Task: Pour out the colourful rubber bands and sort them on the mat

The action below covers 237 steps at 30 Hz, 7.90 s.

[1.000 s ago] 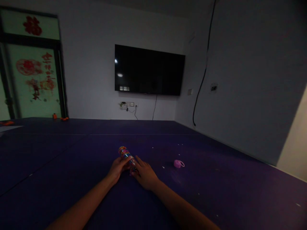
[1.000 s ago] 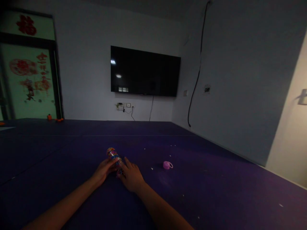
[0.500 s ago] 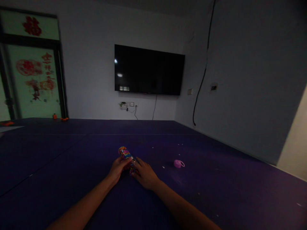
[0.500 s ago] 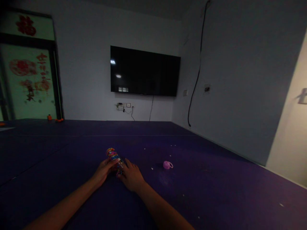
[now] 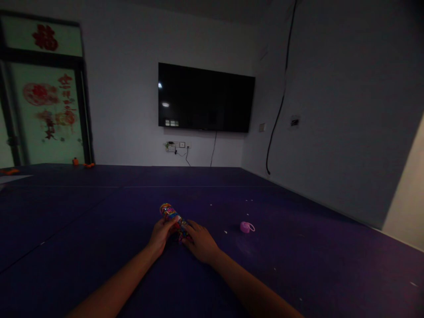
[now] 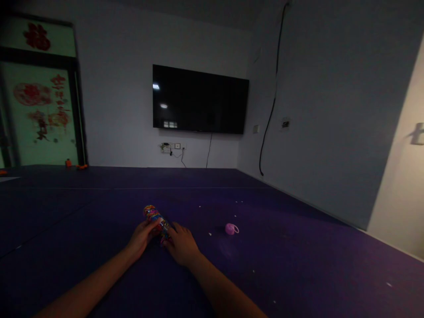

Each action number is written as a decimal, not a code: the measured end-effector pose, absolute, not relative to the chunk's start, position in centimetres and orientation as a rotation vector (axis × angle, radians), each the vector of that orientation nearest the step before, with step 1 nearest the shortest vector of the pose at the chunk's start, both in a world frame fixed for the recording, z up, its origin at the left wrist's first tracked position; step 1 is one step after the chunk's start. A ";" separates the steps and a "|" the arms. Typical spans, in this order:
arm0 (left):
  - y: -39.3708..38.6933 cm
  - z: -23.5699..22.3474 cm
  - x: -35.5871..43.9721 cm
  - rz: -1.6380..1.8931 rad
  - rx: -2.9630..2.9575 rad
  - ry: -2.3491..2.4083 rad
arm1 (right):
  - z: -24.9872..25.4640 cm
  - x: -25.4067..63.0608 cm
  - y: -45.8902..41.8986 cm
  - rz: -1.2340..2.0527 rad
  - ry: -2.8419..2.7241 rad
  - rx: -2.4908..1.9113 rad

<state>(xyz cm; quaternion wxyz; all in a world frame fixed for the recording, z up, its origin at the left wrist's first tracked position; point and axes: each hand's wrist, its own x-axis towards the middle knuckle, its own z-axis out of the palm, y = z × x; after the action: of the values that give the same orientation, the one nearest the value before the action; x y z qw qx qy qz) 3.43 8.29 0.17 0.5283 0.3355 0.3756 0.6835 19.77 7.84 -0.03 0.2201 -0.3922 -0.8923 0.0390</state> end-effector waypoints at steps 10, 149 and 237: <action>9.0 -0.2 3.1 1.707 0.689 0.918 | -0.1 19.7 7.8 0.100 -2.414 -1.023; 9.8 0.0 2.3 1.689 0.498 0.838 | -0.2 20.1 8.0 0.087 -2.550 -0.694; 8.3 0.2 2.8 1.792 0.884 1.043 | 0.0 19.9 7.4 0.012 -2.418 -0.967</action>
<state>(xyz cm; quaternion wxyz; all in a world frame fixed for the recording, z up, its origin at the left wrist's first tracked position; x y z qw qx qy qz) 2.79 8.33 0.21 0.4293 0.3542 0.4180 0.7180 19.86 7.43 0.01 0.2654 -0.3580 -0.8952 0.0044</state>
